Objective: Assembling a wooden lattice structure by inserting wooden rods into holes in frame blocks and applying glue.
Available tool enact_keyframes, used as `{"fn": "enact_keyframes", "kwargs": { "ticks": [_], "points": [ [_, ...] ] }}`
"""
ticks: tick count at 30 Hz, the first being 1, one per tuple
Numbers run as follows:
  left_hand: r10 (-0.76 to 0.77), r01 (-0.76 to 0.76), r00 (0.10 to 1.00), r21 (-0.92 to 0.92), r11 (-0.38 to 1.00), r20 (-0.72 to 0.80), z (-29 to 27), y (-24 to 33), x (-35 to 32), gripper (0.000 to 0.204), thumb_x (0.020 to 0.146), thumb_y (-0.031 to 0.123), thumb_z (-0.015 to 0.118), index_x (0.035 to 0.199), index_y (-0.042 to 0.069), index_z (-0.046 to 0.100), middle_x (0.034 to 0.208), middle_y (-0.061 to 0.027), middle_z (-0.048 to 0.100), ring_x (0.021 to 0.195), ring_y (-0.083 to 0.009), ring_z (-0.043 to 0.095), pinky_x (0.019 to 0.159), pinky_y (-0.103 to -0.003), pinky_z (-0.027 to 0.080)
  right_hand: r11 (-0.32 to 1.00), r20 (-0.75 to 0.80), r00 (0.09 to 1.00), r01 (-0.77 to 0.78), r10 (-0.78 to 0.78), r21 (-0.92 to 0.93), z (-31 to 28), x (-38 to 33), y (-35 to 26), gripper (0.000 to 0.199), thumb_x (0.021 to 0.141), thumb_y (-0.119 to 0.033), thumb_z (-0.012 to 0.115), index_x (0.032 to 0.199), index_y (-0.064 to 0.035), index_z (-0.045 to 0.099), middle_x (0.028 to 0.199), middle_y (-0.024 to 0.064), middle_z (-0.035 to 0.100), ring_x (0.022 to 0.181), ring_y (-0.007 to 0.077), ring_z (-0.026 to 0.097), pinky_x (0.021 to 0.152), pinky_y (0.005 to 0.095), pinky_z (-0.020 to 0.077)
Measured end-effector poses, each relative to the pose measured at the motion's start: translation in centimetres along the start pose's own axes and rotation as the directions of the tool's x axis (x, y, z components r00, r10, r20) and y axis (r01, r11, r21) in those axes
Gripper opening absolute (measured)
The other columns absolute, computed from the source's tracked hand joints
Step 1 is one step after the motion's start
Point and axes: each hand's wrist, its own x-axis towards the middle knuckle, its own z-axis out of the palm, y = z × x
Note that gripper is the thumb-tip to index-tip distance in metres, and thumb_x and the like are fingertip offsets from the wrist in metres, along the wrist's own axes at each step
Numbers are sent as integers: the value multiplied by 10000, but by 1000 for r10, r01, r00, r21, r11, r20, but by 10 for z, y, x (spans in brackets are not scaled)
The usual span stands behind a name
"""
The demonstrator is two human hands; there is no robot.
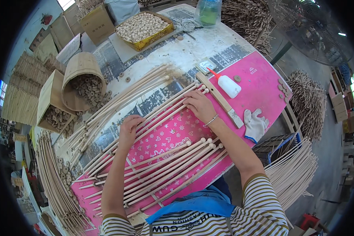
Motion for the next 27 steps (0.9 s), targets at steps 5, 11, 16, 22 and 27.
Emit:
{"fn": "enact_keyframes", "kwargs": {
  "ticks": [5, 11, 16, 22, 27],
  "points": [
    [45, -43, 999, 94, 995, -20, 10, 12, 10, 376, 899, -129, 543, 1134, 53, 773, 1193, -130, 722, 1124, -353, 668, 987, -414, 521, 998, 30, 1000, 10, -8, -60, -4, 4, 2, 151, 847, -41, 769, 993, -55, 731, 1183, 83, 680, 1165, 292, 632, 1006, 411, 531],
    [134, -129, 990, 116, 985, -34, 6, 18, -1, 271, 907, -20, 662, 1148, 67, 749, 1269, -115, 686, 1141, -371, 660, 989, -442, 523, 998, -7, 1000, 18, -18, -58, 0, 2, -3, 128, 836, -24, 751, 959, -58, 747, 1176, 89, 685, 1159, 293, 630, 1036, 404, 527],
    [87, -70, 994, 223, 972, -67, 18, 22, 5, 159, 895, 51, 728, 1052, 52, 699, 1255, -115, 687, 1127, -381, 664, 941, -466, 539, 999, -7, 1000, 3, -4, -53, -4, -6, -5, 132, 875, -20, 741, 1004, -46, 746, 1235, 90, 678, 1199, 299, 629, 1030, 408, 529],
    [58, -27, 992, 253, 967, -115, 41, 16, 10, 165, 914, 70, 725, 1075, 51, 692, 1224, -132, 700, 1111, -401, 661, 936, -469, 535, 986, -27, 991, -126, 129, 105, -6, -15, 4, 155, 917, -56, 746, 1071, -55, 765, 1267, 118, 702, 1231, 314, 643, 1061, 409, 521],
    [77, -53, 987, 164, 985, -140, 4, 52, -16, 443, 964, 106, 709, 1401, 71, 648, 1422, -181, 649, 1327, -393, 596, 1110, -444, 479, 904, -33, 947, -296, 321, 309, -59, -23, -29, 218, 946, -85, 720, 1152, -32, 765, 1146, 143, 756, 1104, 313, 716, 1009, 379, 546]
  ]
}}
